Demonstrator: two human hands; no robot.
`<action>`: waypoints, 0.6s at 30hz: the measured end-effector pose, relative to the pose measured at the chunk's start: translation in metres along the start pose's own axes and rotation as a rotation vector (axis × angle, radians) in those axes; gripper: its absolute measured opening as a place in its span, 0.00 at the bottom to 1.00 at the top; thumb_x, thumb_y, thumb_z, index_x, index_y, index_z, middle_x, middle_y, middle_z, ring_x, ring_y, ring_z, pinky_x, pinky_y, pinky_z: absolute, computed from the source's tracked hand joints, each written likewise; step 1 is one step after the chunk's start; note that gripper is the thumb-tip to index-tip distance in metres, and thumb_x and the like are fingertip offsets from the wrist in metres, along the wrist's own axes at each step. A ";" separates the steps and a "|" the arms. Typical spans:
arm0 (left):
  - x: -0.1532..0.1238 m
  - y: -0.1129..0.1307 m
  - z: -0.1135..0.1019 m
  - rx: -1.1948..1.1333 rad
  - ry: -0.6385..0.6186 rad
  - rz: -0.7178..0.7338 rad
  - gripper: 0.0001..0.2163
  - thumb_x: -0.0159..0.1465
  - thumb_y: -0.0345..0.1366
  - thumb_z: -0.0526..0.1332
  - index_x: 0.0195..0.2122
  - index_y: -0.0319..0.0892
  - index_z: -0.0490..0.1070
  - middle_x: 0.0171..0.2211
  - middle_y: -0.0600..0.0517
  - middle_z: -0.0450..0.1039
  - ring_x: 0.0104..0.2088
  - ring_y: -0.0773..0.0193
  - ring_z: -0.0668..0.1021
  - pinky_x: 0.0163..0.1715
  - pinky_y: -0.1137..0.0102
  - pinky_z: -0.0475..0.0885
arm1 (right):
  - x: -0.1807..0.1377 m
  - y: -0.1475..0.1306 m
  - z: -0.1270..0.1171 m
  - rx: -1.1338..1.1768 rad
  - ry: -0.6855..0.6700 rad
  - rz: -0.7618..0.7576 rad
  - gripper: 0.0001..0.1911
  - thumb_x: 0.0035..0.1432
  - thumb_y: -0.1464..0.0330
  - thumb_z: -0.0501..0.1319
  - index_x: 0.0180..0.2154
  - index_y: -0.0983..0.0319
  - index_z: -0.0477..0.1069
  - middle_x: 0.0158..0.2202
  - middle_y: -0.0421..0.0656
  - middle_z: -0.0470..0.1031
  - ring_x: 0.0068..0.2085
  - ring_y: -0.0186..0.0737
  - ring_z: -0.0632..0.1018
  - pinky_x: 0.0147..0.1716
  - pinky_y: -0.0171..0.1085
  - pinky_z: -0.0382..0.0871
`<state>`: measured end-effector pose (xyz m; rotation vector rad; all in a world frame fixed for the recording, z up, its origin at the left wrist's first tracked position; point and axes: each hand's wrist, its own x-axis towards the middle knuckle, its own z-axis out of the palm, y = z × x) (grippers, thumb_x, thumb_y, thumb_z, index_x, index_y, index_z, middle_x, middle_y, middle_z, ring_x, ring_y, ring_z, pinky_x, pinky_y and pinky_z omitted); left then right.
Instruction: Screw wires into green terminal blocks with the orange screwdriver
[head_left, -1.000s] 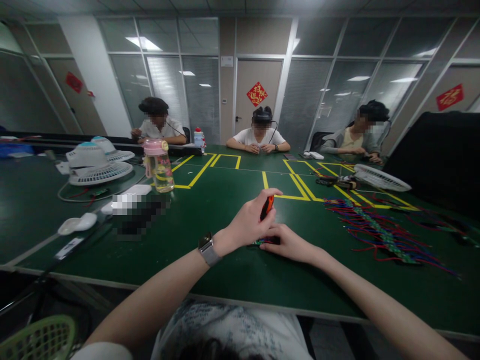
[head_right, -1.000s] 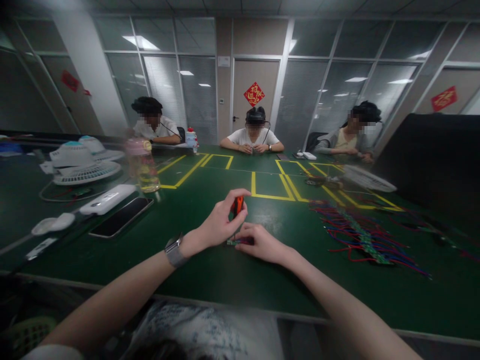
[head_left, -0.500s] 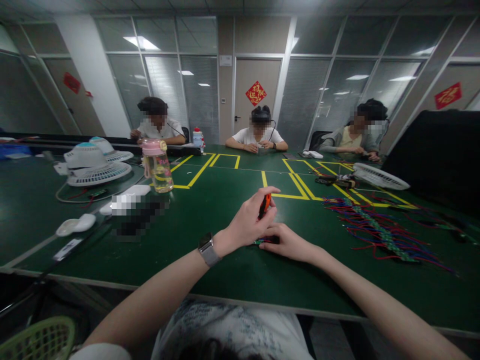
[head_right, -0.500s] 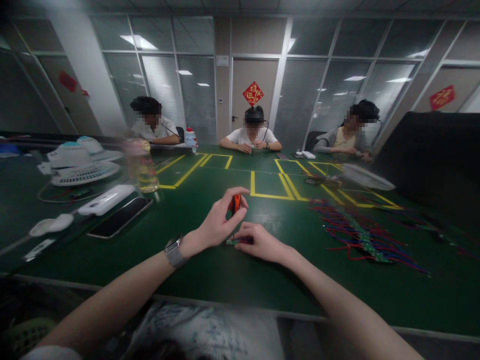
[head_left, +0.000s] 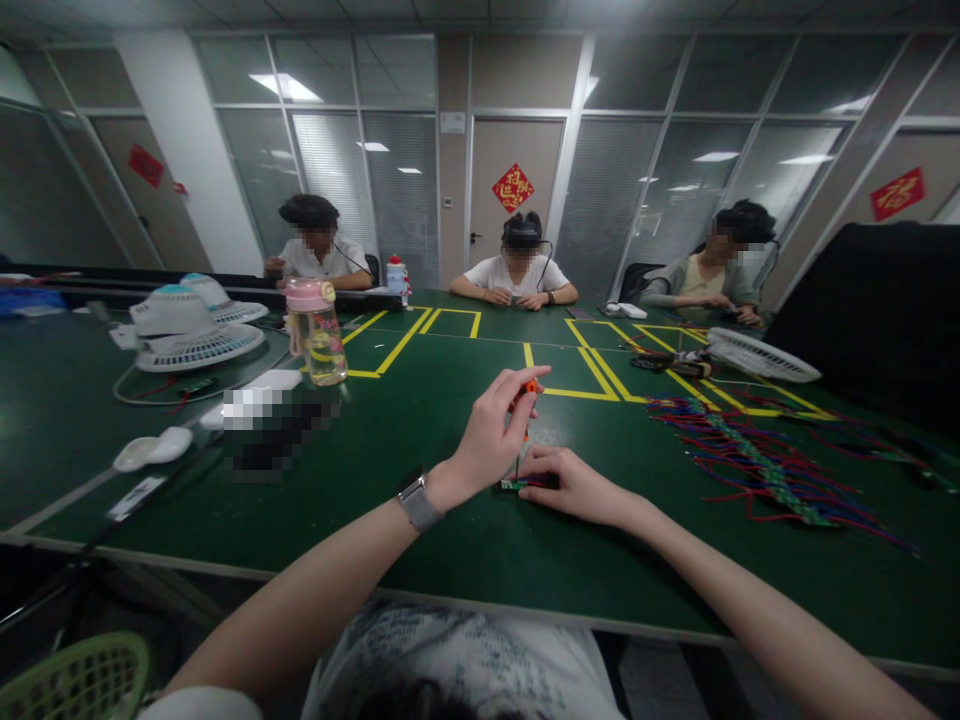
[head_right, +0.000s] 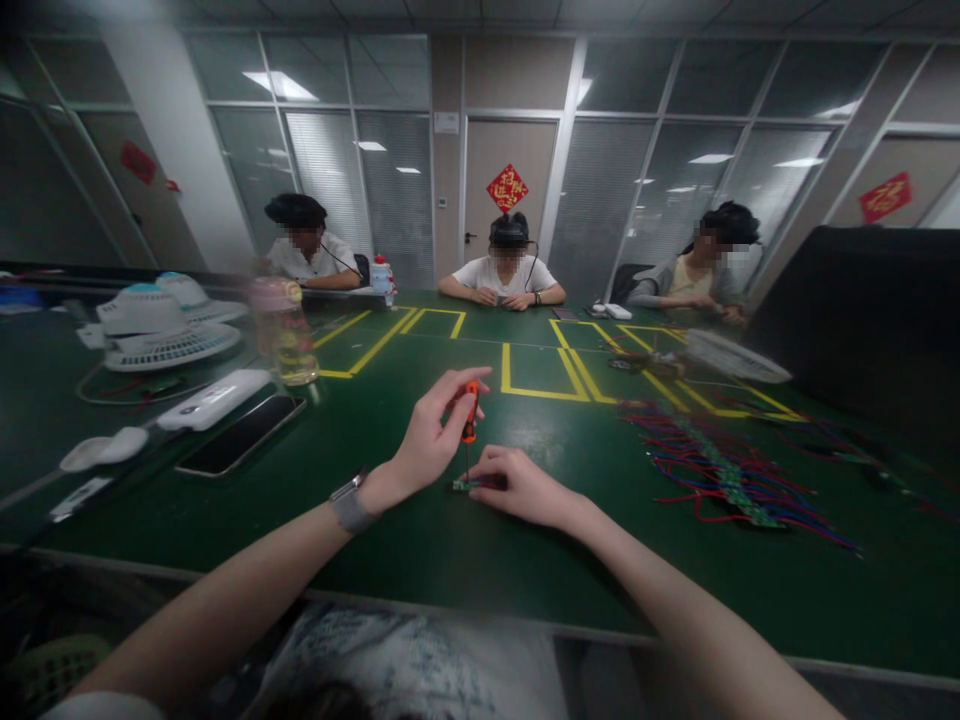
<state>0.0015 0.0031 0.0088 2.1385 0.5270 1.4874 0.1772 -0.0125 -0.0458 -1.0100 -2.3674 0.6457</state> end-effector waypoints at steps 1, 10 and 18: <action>0.000 -0.001 0.000 -0.009 0.003 -0.012 0.13 0.70 0.33 0.51 0.55 0.44 0.67 0.43 0.49 0.70 0.33 0.69 0.75 0.37 0.72 0.73 | 0.000 0.000 0.000 -0.002 -0.001 0.002 0.11 0.59 0.68 0.64 0.45 0.60 0.79 0.38 0.44 0.74 0.36 0.39 0.75 0.38 0.37 0.71; 0.002 0.003 -0.003 0.066 0.033 0.005 0.08 0.66 0.35 0.60 0.45 0.44 0.72 0.39 0.52 0.70 0.38 0.67 0.73 0.38 0.72 0.71 | 0.000 -0.002 0.000 -0.006 0.000 0.006 0.11 0.60 0.67 0.63 0.44 0.60 0.79 0.37 0.43 0.73 0.35 0.39 0.75 0.37 0.37 0.70; -0.001 0.001 -0.002 0.016 0.071 0.010 0.14 0.71 0.35 0.50 0.51 0.44 0.72 0.42 0.49 0.70 0.40 0.65 0.74 0.39 0.71 0.71 | 0.000 0.000 0.000 -0.006 0.003 -0.005 0.11 0.60 0.67 0.64 0.44 0.61 0.79 0.36 0.44 0.73 0.35 0.39 0.75 0.37 0.37 0.70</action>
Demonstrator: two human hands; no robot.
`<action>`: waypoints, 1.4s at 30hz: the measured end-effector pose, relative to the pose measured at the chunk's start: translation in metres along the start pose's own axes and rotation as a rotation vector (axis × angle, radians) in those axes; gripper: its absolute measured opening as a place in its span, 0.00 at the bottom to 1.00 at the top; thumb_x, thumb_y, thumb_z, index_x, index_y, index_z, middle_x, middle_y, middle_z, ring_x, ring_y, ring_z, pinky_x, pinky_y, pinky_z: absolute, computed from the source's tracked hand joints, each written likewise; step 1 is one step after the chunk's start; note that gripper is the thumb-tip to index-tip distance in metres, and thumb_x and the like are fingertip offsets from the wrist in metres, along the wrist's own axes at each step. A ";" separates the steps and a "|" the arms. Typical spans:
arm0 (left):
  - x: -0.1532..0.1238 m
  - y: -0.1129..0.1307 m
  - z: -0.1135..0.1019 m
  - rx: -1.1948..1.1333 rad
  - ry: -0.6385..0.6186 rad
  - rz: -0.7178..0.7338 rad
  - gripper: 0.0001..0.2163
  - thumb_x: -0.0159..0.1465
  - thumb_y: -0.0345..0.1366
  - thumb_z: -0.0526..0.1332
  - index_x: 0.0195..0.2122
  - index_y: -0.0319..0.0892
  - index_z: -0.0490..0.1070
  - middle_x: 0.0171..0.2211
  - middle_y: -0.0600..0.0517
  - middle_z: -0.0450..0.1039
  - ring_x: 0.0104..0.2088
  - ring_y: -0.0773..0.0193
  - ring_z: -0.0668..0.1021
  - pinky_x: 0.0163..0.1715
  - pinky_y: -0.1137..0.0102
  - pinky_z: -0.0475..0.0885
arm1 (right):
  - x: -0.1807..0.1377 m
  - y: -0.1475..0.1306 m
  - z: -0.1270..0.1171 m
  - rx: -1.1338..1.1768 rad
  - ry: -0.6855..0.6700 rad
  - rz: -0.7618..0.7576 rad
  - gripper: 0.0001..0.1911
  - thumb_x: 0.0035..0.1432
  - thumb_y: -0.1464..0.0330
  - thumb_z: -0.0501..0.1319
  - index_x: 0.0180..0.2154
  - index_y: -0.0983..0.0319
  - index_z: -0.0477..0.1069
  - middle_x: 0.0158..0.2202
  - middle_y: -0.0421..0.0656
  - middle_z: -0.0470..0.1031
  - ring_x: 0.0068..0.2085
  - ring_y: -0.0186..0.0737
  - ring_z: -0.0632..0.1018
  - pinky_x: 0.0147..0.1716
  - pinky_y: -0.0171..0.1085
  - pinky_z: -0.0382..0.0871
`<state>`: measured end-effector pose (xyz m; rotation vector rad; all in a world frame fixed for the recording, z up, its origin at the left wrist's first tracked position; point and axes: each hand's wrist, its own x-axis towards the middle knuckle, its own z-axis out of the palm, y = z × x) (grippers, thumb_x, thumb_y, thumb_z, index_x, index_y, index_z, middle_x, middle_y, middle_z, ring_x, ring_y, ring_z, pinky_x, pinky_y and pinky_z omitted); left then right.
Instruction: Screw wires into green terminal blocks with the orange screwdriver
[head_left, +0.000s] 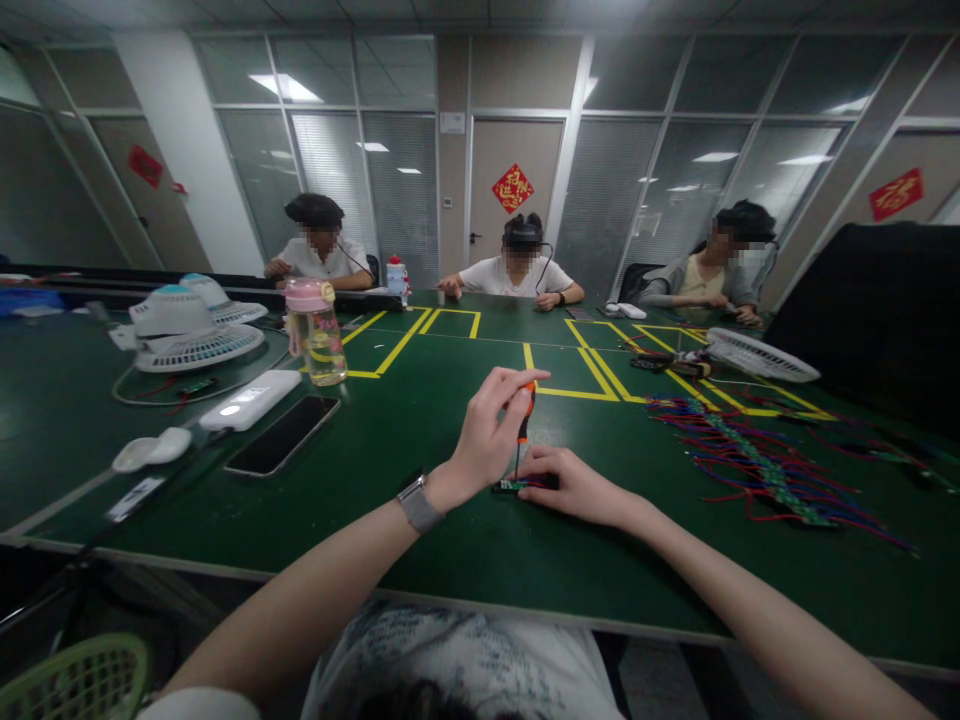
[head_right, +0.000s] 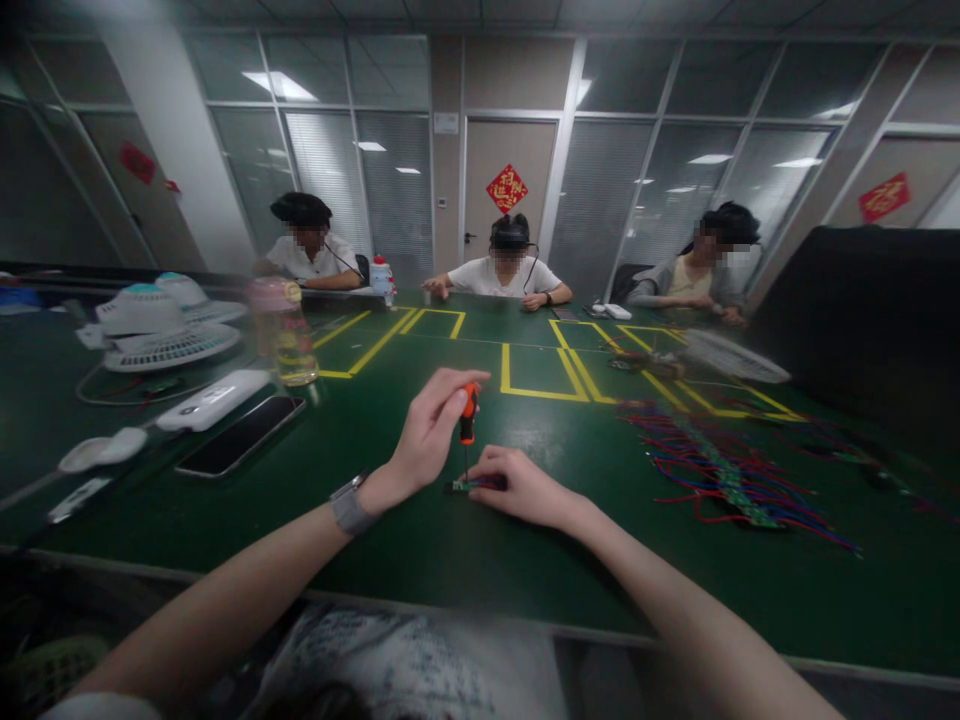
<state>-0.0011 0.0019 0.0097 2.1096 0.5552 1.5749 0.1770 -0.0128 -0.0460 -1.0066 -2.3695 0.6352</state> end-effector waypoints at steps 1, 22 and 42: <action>0.000 -0.001 0.000 -0.020 0.002 -0.012 0.14 0.71 0.35 0.49 0.52 0.44 0.71 0.44 0.48 0.71 0.41 0.64 0.75 0.40 0.70 0.71 | 0.000 0.000 0.000 -0.001 -0.003 0.004 0.11 0.60 0.68 0.64 0.45 0.61 0.79 0.36 0.44 0.73 0.35 0.39 0.75 0.37 0.37 0.69; 0.004 0.001 -0.001 0.061 0.042 0.006 0.07 0.66 0.33 0.60 0.44 0.43 0.74 0.40 0.50 0.70 0.38 0.67 0.74 0.35 0.74 0.72 | -0.001 -0.001 0.000 0.005 0.000 0.006 0.11 0.60 0.68 0.64 0.44 0.61 0.79 0.36 0.44 0.73 0.35 0.38 0.75 0.37 0.37 0.69; 0.003 0.000 0.000 0.050 0.007 -0.012 0.11 0.66 0.32 0.58 0.49 0.44 0.72 0.41 0.50 0.69 0.39 0.66 0.74 0.36 0.73 0.72 | 0.000 0.000 0.000 -0.005 -0.003 0.006 0.11 0.60 0.67 0.63 0.44 0.60 0.79 0.36 0.43 0.73 0.34 0.37 0.75 0.36 0.36 0.68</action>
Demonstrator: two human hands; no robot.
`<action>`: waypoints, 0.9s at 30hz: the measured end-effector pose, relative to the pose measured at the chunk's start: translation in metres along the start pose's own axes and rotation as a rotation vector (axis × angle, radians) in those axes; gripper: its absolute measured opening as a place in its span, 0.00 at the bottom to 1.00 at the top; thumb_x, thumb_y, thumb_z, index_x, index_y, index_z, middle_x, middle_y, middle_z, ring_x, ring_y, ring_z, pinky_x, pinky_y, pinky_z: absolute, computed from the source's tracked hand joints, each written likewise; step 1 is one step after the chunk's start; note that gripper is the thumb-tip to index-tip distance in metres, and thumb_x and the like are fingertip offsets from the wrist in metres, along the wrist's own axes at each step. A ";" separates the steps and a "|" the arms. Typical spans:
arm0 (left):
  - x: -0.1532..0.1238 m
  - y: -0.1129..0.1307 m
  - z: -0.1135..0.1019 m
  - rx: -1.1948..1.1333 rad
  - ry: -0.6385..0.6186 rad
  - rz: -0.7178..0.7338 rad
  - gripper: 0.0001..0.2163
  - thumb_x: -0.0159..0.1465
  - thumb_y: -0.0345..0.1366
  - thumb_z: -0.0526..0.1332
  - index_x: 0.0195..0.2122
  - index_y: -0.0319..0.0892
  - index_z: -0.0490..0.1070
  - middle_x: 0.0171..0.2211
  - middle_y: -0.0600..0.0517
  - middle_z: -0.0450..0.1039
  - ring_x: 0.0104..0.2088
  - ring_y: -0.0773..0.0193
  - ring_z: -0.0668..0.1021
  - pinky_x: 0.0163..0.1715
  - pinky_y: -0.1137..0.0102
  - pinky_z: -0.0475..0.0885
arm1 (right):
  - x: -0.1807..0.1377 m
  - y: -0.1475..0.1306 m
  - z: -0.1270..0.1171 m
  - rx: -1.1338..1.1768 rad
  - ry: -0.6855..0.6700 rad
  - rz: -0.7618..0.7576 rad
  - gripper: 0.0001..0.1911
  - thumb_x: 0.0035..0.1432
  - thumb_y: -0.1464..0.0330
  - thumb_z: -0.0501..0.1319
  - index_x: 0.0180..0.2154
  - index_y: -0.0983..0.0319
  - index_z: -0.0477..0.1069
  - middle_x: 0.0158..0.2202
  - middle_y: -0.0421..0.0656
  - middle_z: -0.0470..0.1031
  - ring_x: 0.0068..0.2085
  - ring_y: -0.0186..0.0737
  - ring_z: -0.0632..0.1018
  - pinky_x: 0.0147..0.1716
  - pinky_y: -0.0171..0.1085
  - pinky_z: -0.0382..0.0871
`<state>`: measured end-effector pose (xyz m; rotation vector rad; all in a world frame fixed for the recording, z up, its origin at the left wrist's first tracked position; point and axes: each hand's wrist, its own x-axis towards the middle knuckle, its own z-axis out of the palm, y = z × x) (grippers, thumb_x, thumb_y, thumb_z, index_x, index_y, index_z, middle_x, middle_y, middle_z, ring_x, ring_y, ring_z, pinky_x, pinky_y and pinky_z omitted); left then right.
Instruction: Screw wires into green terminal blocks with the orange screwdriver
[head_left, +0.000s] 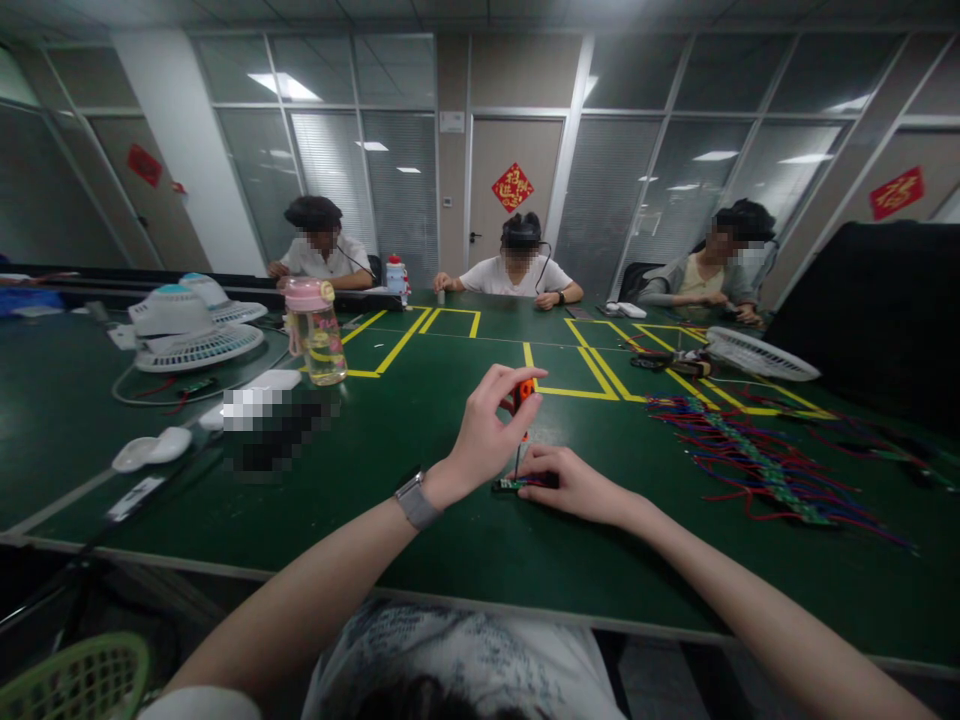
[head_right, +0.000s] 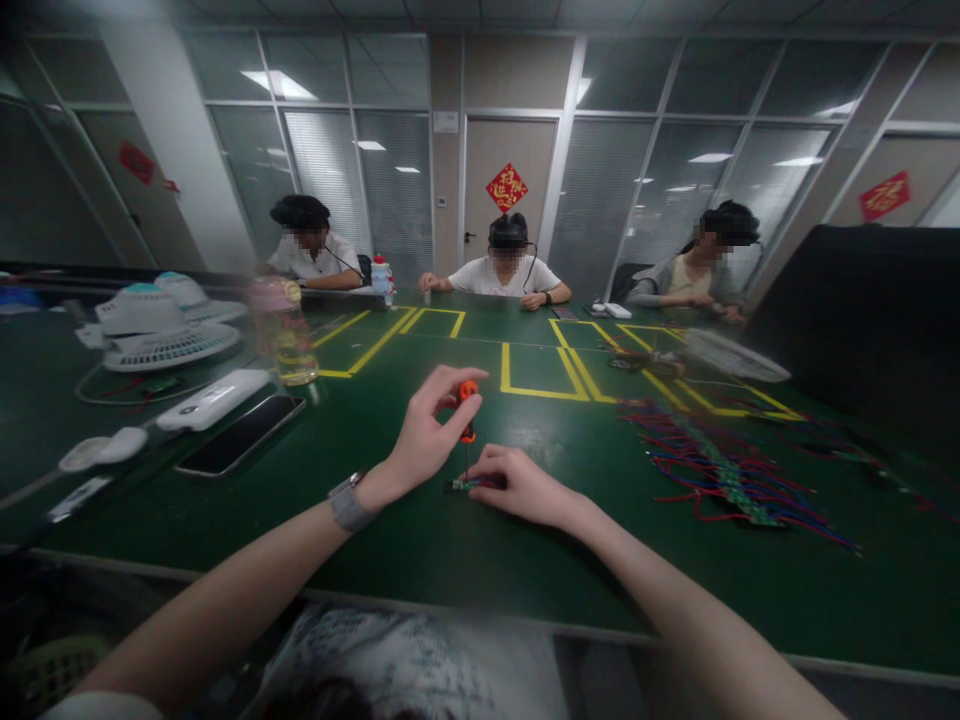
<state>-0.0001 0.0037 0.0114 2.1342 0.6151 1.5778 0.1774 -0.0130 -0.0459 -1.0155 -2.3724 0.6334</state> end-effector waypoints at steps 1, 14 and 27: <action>0.000 0.000 0.000 0.000 -0.002 -0.002 0.11 0.66 0.32 0.58 0.49 0.44 0.72 0.41 0.50 0.69 0.39 0.66 0.74 0.36 0.73 0.72 | 0.000 0.000 0.000 0.001 -0.001 -0.002 0.11 0.60 0.67 0.63 0.44 0.60 0.79 0.36 0.43 0.73 0.34 0.37 0.75 0.36 0.36 0.69; 0.000 0.003 0.001 -0.014 -0.020 0.007 0.11 0.66 0.30 0.57 0.48 0.45 0.72 0.40 0.50 0.69 0.39 0.67 0.73 0.35 0.74 0.71 | 0.000 -0.001 0.000 0.009 0.003 -0.005 0.12 0.60 0.67 0.64 0.45 0.60 0.79 0.38 0.44 0.74 0.37 0.39 0.76 0.39 0.37 0.71; 0.000 0.007 0.001 -0.045 -0.096 0.016 0.13 0.66 0.29 0.57 0.51 0.44 0.70 0.38 0.51 0.69 0.37 0.66 0.73 0.37 0.72 0.71 | -0.001 -0.003 -0.001 0.004 -0.008 -0.012 0.11 0.61 0.67 0.62 0.45 0.60 0.78 0.41 0.45 0.75 0.40 0.40 0.76 0.44 0.39 0.72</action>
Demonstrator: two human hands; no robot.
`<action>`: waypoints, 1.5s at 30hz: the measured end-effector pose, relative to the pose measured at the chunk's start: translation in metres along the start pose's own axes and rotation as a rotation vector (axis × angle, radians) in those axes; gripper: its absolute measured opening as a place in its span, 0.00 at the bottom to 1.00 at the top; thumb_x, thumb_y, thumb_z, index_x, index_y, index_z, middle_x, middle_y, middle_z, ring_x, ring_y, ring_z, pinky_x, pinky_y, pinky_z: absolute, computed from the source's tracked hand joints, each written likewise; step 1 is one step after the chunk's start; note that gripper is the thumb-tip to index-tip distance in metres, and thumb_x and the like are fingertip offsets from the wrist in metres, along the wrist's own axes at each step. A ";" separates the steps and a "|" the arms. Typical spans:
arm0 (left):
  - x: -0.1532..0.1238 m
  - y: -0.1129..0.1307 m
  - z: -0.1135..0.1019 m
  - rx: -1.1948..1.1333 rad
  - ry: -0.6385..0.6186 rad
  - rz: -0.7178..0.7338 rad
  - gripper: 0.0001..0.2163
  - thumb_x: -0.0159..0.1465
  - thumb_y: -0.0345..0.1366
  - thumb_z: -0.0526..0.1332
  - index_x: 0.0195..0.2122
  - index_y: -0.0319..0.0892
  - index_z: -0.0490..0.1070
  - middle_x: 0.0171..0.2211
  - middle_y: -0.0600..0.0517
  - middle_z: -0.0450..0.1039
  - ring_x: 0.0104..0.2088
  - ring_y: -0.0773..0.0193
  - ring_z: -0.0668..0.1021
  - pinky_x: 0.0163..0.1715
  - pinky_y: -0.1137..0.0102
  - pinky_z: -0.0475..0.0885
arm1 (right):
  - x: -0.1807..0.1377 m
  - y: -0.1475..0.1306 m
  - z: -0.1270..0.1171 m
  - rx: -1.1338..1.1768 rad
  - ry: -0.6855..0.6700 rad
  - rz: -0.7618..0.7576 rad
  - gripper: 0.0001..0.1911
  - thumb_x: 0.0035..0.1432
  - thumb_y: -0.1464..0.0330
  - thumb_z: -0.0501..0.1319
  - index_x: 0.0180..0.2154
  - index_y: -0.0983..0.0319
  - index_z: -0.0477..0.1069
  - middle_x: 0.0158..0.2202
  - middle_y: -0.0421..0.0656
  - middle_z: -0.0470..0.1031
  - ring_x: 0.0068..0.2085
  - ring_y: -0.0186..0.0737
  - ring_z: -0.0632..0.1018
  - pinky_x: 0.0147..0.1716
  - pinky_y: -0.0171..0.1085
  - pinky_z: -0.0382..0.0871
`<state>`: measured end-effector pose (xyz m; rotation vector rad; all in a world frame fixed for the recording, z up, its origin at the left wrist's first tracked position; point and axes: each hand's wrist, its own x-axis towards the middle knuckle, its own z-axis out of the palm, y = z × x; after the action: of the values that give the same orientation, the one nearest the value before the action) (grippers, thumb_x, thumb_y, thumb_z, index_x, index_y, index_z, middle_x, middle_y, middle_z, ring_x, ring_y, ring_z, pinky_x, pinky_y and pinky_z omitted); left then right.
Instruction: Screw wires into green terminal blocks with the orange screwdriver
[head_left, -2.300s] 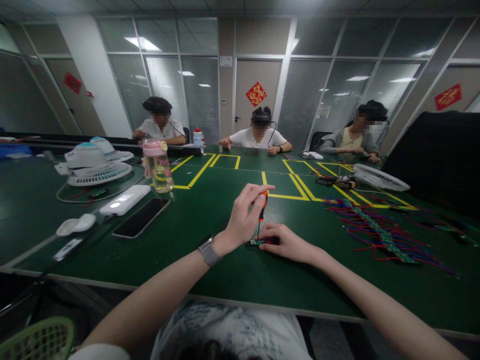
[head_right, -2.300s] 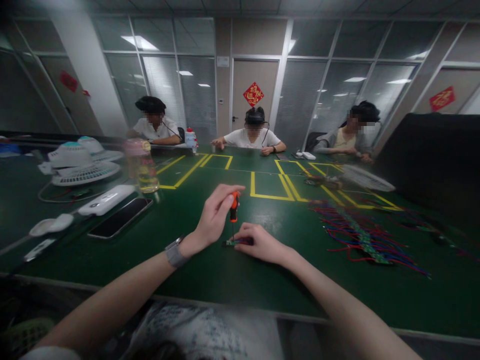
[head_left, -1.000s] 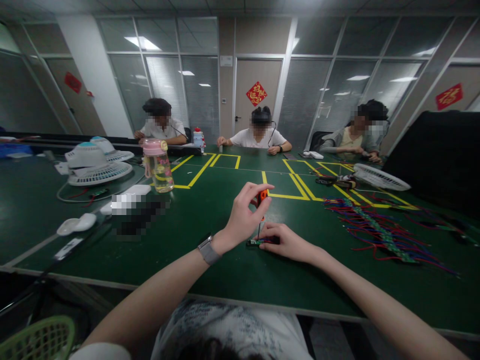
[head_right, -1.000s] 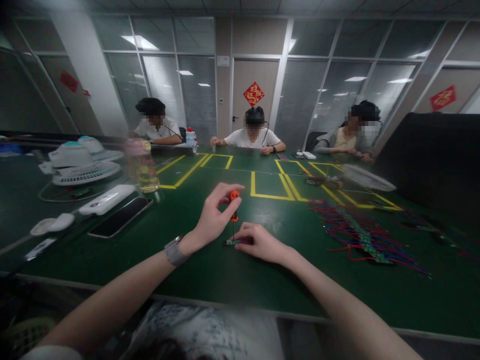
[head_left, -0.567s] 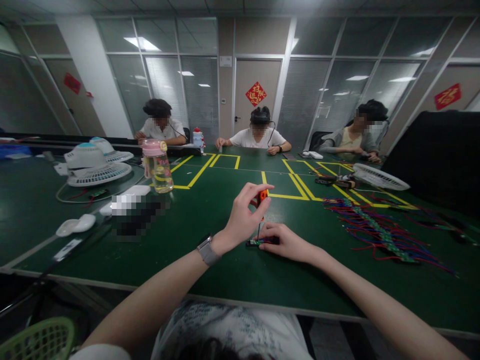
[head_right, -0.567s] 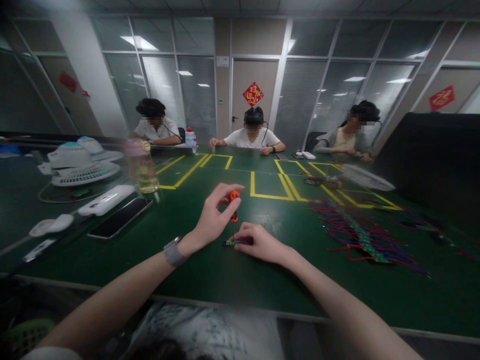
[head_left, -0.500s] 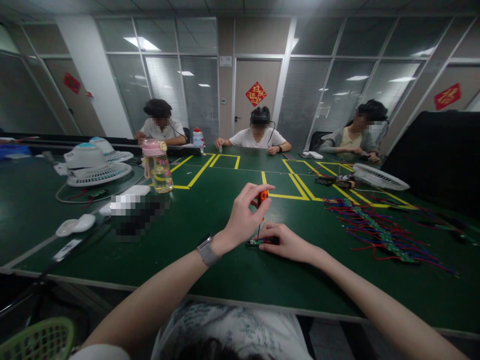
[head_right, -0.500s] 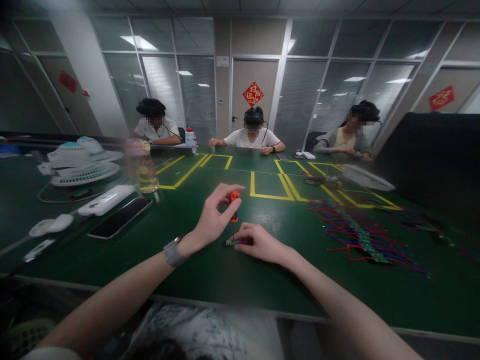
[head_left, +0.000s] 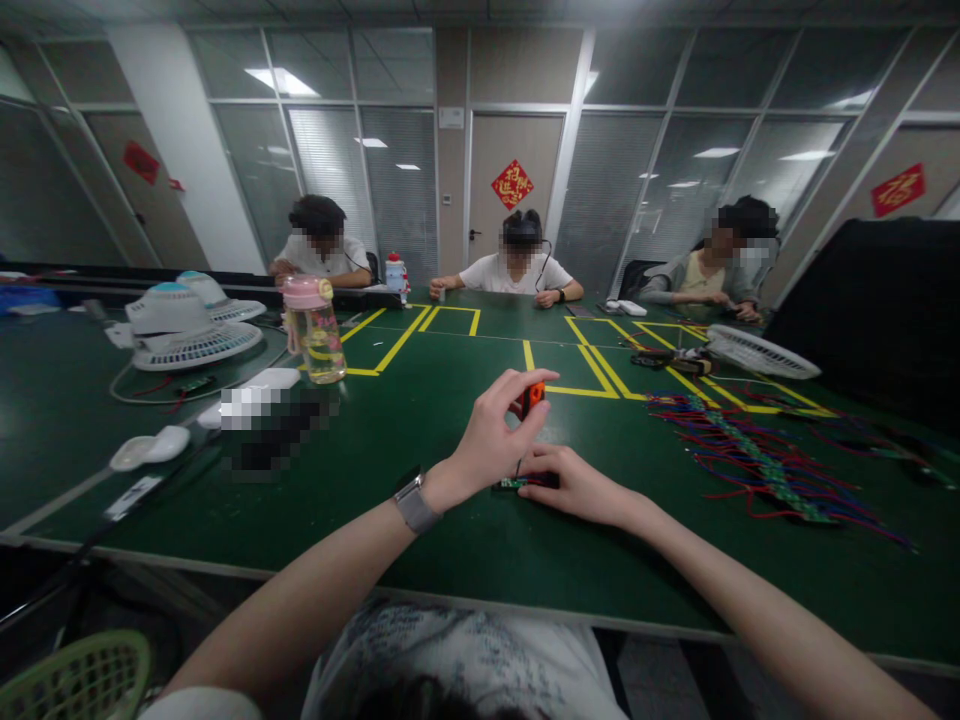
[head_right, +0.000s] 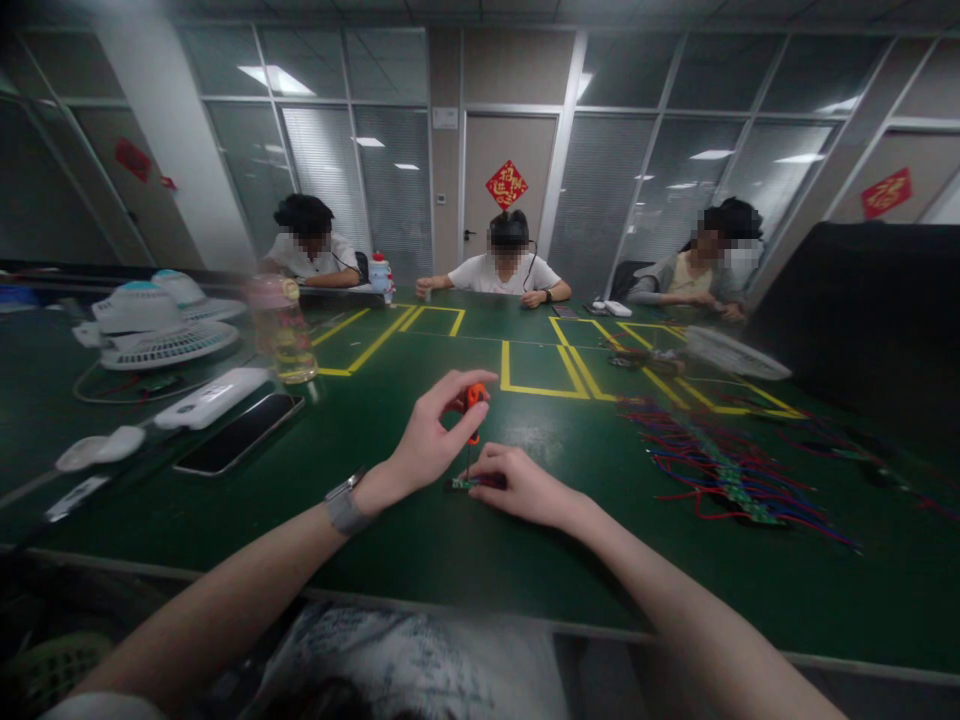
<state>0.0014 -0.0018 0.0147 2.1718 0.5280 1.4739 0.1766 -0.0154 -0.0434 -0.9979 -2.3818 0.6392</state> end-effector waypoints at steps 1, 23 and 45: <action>0.000 0.000 0.000 -0.012 -0.002 -0.005 0.13 0.66 0.30 0.57 0.51 0.44 0.70 0.38 0.51 0.69 0.37 0.66 0.74 0.36 0.72 0.72 | 0.000 0.000 0.000 0.001 -0.001 0.000 0.11 0.61 0.67 0.62 0.45 0.60 0.78 0.41 0.45 0.74 0.40 0.40 0.76 0.44 0.39 0.72; 0.000 -0.001 -0.002 0.065 0.121 0.020 0.09 0.67 0.33 0.57 0.46 0.44 0.74 0.40 0.49 0.69 0.40 0.65 0.74 0.36 0.73 0.73 | 0.000 0.001 0.000 -0.018 -0.005 0.010 0.12 0.61 0.66 0.62 0.45 0.60 0.78 0.37 0.44 0.73 0.36 0.38 0.75 0.38 0.37 0.70; -0.002 -0.005 -0.001 -0.016 0.099 -0.043 0.12 0.70 0.36 0.51 0.49 0.45 0.72 0.42 0.49 0.69 0.41 0.64 0.74 0.36 0.72 0.71 | 0.000 0.001 0.000 -0.017 -0.002 0.009 0.12 0.61 0.68 0.63 0.46 0.59 0.78 0.37 0.43 0.72 0.36 0.38 0.75 0.38 0.36 0.69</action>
<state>-0.0008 0.0013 0.0107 2.0707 0.5914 1.5634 0.1771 -0.0151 -0.0437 -1.0162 -2.3899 0.6245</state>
